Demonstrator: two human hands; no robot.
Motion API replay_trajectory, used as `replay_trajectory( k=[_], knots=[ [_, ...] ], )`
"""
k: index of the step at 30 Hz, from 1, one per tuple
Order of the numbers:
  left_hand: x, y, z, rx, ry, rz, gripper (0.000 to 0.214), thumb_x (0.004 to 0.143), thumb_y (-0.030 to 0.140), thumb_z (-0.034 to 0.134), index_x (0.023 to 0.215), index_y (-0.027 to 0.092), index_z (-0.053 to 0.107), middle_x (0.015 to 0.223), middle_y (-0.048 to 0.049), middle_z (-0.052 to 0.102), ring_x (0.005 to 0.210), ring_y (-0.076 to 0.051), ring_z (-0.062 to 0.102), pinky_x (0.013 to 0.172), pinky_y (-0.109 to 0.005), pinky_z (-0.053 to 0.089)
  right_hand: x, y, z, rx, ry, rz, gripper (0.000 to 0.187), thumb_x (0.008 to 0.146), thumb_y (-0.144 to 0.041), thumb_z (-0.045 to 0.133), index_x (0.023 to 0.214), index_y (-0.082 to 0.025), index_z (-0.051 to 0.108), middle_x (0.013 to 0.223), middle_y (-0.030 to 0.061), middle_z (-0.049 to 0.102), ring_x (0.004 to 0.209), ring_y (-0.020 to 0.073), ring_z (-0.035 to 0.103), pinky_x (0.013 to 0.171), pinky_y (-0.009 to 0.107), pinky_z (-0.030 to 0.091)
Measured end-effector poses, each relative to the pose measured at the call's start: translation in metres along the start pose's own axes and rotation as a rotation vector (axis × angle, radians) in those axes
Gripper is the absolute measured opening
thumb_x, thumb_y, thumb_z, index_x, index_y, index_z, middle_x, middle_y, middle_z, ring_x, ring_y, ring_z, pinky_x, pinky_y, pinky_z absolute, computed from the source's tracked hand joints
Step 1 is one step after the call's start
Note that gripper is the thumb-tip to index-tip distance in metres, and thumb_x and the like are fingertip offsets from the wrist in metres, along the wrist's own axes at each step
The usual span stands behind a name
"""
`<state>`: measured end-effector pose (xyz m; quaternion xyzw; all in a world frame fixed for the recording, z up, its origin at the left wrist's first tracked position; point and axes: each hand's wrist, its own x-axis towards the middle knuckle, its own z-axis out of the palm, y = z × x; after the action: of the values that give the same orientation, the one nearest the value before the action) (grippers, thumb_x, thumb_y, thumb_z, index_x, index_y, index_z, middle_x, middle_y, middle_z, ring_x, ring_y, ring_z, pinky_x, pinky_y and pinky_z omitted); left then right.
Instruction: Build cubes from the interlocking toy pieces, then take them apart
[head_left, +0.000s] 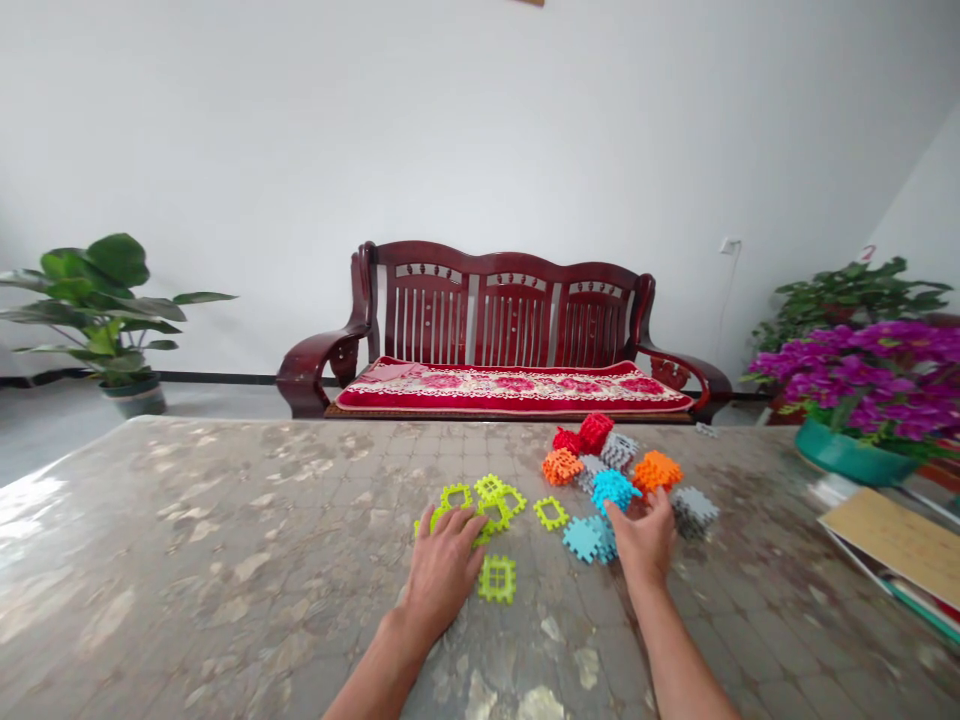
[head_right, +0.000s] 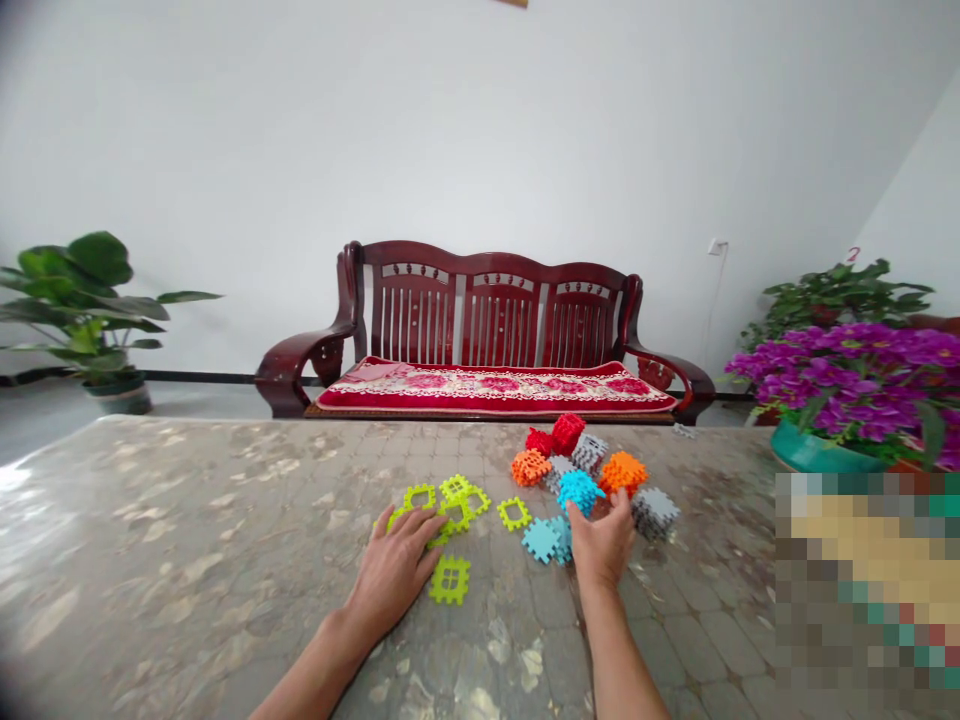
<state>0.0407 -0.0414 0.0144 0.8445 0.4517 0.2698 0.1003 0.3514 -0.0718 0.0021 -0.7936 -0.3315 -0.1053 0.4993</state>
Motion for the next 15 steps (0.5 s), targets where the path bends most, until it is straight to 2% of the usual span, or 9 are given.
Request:
replay_trajectory(
  k=[6,15],
  knots=[
    [-0.002,-0.005,0.005,0.008,0.024,-0.009,0.036,0.083,0.021,0.057,0.116,0.031,0.064,0.124,-0.0042,0.065,0.119,-0.027,0.055,0.115,-0.056,0.021,0.004,-0.004,-0.001,-0.132,-0.186,0.11,0.104,0.061,-0.051,0.07,0.147,-0.009,0.029,0.119,0.0182,0.066,0.105,0.0373,0.062,0.087,0.044,0.045],
    [-0.001,-0.003,0.002,0.059,-0.029,-0.016,0.037,0.085,0.022,0.054,0.12,0.031,0.062,0.127,-0.0041,0.064,0.122,-0.027,0.054,0.113,-0.054,0.025,0.012,0.001,0.0,-0.345,-0.287,0.048,0.094,0.068,-0.049,0.065,0.146,-0.009,0.03,0.114,0.0182,0.068,0.105,0.0393,0.062,0.084,0.045,0.046]
  ],
)
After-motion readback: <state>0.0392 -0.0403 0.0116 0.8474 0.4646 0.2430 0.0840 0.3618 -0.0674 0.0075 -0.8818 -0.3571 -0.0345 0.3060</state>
